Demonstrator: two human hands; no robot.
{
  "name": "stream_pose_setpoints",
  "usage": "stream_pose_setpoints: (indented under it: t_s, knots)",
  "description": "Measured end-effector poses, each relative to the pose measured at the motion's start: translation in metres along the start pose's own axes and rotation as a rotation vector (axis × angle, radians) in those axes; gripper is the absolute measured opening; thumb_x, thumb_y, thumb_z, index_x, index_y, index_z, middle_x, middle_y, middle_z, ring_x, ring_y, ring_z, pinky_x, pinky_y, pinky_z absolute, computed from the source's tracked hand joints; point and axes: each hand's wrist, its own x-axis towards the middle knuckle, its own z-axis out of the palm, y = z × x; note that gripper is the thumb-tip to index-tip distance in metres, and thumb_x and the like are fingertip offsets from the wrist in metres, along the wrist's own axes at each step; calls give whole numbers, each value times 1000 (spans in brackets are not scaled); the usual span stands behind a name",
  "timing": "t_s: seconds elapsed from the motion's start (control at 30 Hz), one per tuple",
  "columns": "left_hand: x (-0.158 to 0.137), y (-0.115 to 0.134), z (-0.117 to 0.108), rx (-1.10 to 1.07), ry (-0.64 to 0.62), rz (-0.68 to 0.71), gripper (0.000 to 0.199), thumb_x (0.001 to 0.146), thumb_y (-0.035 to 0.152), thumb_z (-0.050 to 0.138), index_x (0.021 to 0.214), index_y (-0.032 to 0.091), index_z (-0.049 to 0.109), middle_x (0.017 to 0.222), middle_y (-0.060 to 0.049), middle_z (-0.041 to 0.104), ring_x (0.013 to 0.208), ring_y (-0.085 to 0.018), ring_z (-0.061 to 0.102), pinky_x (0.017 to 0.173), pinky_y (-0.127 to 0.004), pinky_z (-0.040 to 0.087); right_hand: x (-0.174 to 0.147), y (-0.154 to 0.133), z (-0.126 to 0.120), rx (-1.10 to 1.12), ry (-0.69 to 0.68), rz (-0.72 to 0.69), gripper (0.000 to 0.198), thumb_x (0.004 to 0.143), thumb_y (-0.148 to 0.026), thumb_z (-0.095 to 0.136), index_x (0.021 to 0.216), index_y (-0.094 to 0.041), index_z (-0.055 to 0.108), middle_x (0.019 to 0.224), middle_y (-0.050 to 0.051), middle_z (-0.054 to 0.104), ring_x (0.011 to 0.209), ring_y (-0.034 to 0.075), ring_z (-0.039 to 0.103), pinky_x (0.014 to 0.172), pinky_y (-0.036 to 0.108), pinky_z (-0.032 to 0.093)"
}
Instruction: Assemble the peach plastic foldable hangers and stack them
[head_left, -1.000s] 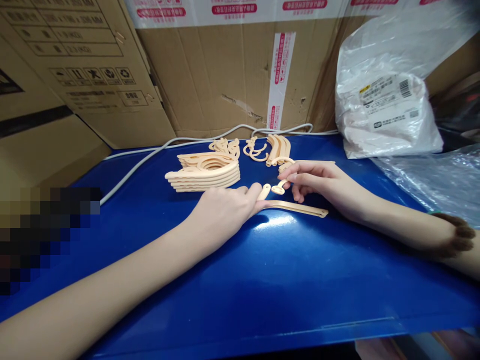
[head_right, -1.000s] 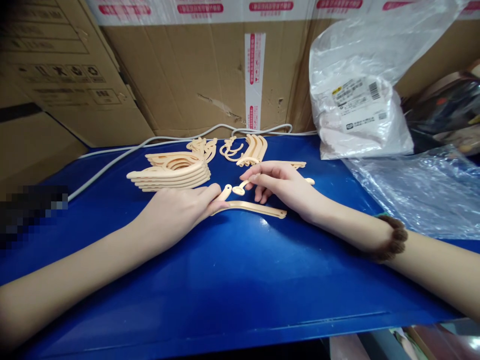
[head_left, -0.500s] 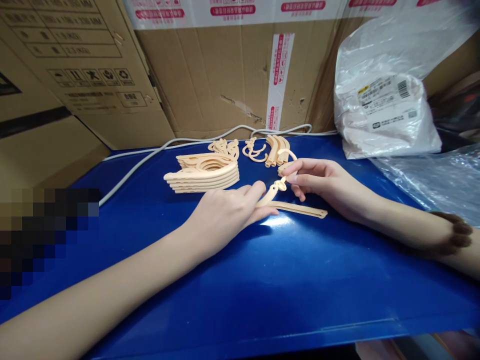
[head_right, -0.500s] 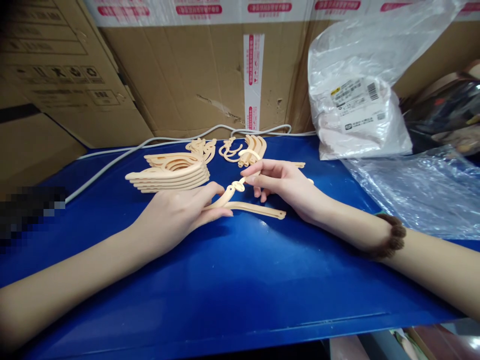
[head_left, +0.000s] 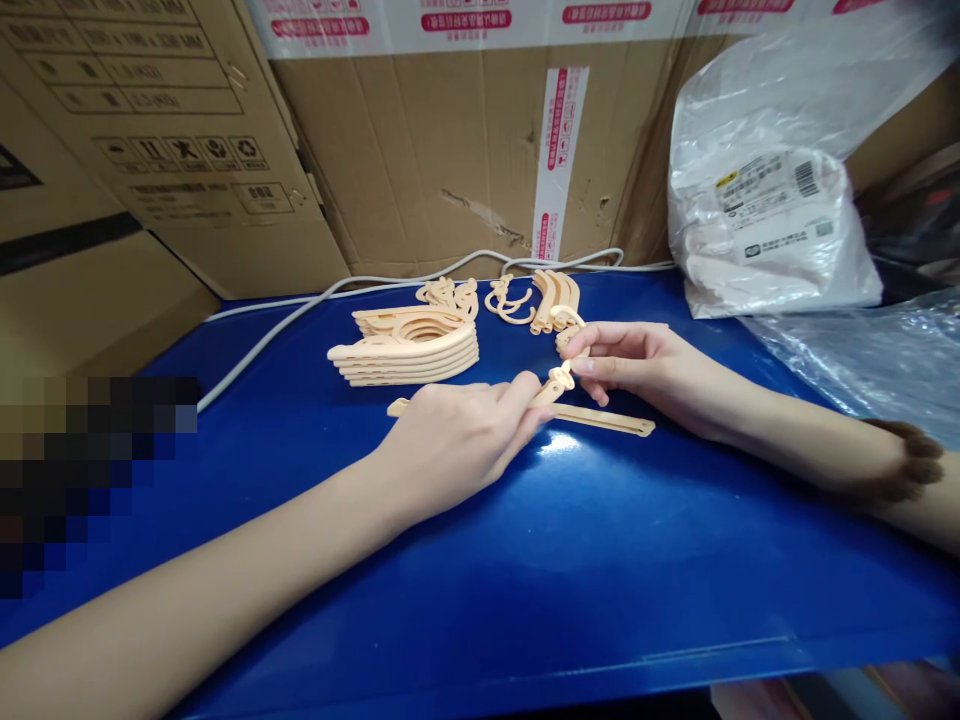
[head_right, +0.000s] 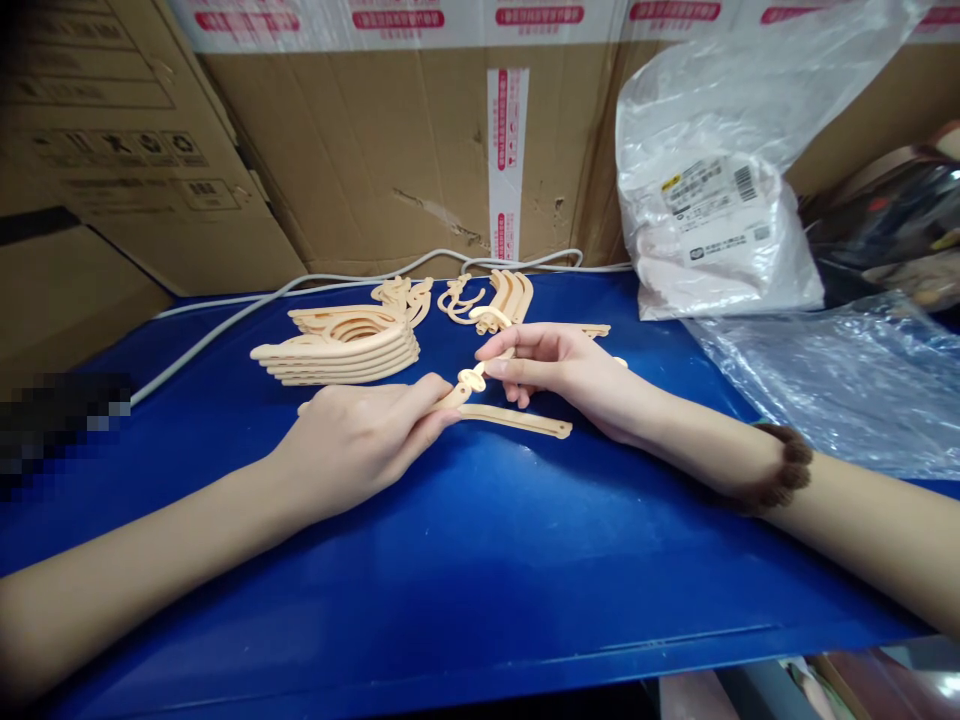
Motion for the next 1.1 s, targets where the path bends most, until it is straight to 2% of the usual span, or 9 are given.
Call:
stream_pose_setpoints:
  t_s: [0.27, 0.4, 0.63, 0.77, 0.93, 1.1]
  knots:
    - [0, 2, -5, -114, -63, -101, 34, 101, 36, 33, 83, 18, 55, 53, 4, 56, 44, -12, 54, 42, -24, 20, 0, -2, 1, -3, 1, 8, 21, 75, -32, 77, 89, -19, 71, 71, -3, 64, 58, 7, 52, 60, 24, 44]
    - [0, -1, -4, -152, -56, -115, 30, 100, 35, 36, 85, 19, 56, 57, 4, 58, 48, -12, 55, 44, -23, 23, 0, -1, 0, 11, 9, 8, 21, 75, -32, 77, 89, -19, 70, 76, -3, 64, 57, 6, 52, 60, 24, 46]
    - [0, -2, -1, -142, -19, -103, 33, 102, 36, 35, 91, 18, 60, 69, 0, 66, 61, -15, 60, 51, -26, 30, -1, 0, -2, 23, -15, 1, 20, 76, -31, 77, 91, -19, 70, 77, -3, 64, 59, 6, 53, 60, 23, 46]
    - [0, -3, -1, -130, 18, -68, 34, 103, 35, 35, 87, 17, 60, 73, 0, 66, 66, -15, 57, 57, -27, 34, 0, 0, -2, 4, -31, -2, 20, 77, -33, 76, 92, -20, 72, 76, -2, 65, 59, 7, 53, 61, 24, 46]
    - [1, -5, 1, -147, 32, -3, 32, 104, 30, 34, 91, 16, 60, 79, -2, 67, 73, -16, 54, 65, -26, 40, 0, 0, -2, -28, -40, -2, 18, 77, -34, 76, 89, -21, 72, 84, -1, 67, 61, 7, 54, 61, 25, 46]
    - [1, -7, 3, -217, 34, 34, 29, 103, 26, 36, 93, 14, 61, 81, -3, 65, 76, -17, 52, 70, -28, 43, 0, -3, -2, -79, -47, 4, 18, 77, -34, 75, 87, -19, 72, 74, -1, 65, 61, 9, 55, 62, 26, 45]
